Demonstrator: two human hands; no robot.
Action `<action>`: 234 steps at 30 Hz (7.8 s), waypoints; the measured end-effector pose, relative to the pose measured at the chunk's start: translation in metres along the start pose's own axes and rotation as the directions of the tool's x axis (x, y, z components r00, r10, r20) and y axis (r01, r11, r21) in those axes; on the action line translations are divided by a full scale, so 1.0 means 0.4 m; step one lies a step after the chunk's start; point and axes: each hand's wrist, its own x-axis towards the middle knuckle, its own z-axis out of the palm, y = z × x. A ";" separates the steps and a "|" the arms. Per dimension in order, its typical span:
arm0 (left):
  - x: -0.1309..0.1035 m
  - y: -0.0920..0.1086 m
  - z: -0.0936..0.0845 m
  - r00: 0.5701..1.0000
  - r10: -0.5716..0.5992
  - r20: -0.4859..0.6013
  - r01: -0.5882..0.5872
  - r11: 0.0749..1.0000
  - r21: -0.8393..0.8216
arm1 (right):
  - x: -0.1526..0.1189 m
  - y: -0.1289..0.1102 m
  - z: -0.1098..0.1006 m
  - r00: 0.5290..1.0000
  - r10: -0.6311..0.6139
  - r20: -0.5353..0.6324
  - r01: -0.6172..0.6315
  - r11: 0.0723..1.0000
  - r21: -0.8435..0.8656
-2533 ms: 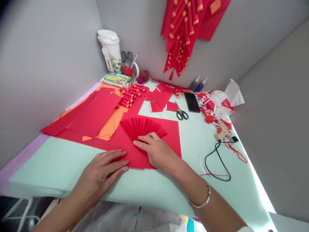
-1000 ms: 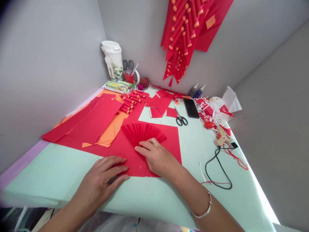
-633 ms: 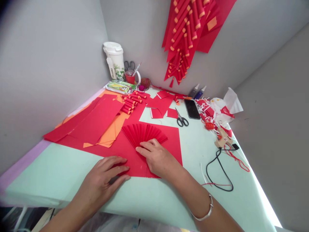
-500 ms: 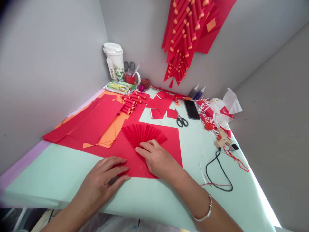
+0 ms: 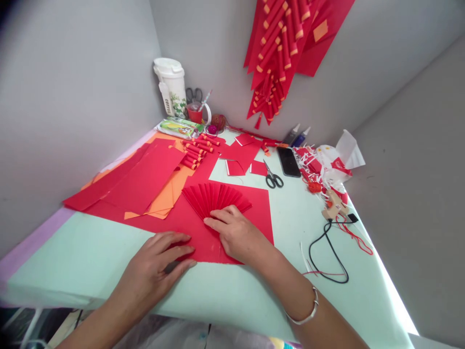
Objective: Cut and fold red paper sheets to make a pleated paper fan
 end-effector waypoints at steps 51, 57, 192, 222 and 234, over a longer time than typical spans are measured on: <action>-0.003 -0.001 0.001 0.998 0.050 0.042 -0.053 0.995 0.087 | -0.006 0.000 0.015 1.000 -0.008 -0.025 0.006 0.998 -0.065; -0.002 0.001 0.001 0.998 0.042 0.038 -0.046 0.994 0.100 | -0.006 -0.008 0.015 1.000 -0.002 -0.023 0.000 0.995 -0.095; -0.002 -0.011 -0.019 0.970 0.240 -0.030 -0.235 0.963 0.133 | -0.006 0.007 -0.011 1.000 0.005 -0.003 -0.005 1.000 0.017; -0.023 0.011 -0.067 0.936 0.322 -0.145 -0.298 0.940 0.166 | -0.009 0.009 -0.010 0.999 0.036 0.019 -0.038 0.997 0.064; 0.144 0.027 -0.093 0.887 0.098 -0.452 0.094 0.919 0.383 | -0.003 -0.003 -0.009 1.000 0.010 0.025 -0.010 0.999 0.034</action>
